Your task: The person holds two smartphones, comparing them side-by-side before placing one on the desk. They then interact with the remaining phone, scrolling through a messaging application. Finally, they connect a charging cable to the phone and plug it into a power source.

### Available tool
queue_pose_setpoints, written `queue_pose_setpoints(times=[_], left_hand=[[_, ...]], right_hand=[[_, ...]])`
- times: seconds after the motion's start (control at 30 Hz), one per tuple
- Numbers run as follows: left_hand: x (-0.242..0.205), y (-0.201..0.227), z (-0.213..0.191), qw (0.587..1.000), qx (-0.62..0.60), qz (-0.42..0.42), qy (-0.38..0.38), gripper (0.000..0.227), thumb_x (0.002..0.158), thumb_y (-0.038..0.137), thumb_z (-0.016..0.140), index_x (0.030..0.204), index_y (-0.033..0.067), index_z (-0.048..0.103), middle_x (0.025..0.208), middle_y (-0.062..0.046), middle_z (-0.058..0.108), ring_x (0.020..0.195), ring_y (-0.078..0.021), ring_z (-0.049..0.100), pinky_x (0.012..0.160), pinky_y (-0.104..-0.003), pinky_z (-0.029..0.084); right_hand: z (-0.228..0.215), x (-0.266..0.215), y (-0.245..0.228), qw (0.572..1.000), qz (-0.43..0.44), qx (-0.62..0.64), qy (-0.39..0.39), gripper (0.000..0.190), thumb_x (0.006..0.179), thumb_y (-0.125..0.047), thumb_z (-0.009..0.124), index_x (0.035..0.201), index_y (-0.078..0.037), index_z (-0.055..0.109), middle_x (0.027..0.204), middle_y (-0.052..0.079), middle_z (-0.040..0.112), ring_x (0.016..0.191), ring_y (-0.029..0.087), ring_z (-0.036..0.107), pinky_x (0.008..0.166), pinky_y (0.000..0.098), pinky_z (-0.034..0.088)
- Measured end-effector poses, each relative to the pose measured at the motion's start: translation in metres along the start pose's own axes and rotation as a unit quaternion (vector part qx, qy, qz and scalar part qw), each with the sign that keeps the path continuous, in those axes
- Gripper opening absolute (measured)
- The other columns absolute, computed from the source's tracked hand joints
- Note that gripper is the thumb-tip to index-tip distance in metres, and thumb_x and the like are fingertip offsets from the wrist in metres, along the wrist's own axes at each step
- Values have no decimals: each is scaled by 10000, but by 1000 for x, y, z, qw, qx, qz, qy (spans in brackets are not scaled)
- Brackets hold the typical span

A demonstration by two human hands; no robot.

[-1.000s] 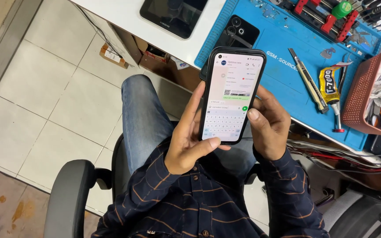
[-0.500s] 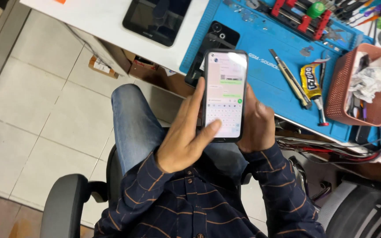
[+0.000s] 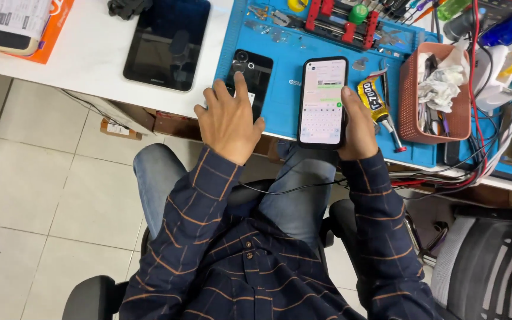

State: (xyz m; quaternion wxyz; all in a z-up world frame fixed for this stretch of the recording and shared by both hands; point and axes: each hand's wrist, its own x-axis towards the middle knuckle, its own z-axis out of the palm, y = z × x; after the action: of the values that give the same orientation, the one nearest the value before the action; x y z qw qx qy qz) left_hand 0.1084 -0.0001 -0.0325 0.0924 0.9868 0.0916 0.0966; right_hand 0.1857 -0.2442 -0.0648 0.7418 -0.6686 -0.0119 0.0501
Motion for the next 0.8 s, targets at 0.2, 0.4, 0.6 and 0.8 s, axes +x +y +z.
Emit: queue_pose_setpoints(times=[0.2,0.4,0.6,0.8], left_hand=[[27,-7,25,996,-68,-47,-35,1267,638,484,983,1619,-73,405,1211,-324,587,1100,-501,580,884,-600,466],[7,0,-11,964,-257,-67,-29,1330,677,54,940,1684,-156,97,1332,-408,494,1207,-633,568,997,-700,507],[-46,-30,4,789,-588,-14,176,1108,962,195,886,1686,-74,92,1577,-392,281,1519,-544,316,1275,-737,265],[-97,-25,-93,328,-938,-39,102,991,912,252,744,1804,47,365,1535,-192,618,1325,-348,621,1214,-571,480]], right_hand=[[8,-16,-12,992,-44,-109,-40,672,1202,-439,579,1624,74,475,1590,397,499,1527,500,440,1246,635,393],[-10,-10,-8,962,-134,-231,-53,638,1216,-329,620,1671,65,407,1476,464,568,1422,612,520,1162,688,471],[14,-39,-27,889,-268,-370,-25,801,1070,-113,819,1694,50,344,1544,408,544,1426,617,514,1166,675,461],[91,-117,-101,890,-210,-137,-381,365,1124,-378,610,1264,-41,596,1311,127,673,1198,311,697,1112,449,569]])
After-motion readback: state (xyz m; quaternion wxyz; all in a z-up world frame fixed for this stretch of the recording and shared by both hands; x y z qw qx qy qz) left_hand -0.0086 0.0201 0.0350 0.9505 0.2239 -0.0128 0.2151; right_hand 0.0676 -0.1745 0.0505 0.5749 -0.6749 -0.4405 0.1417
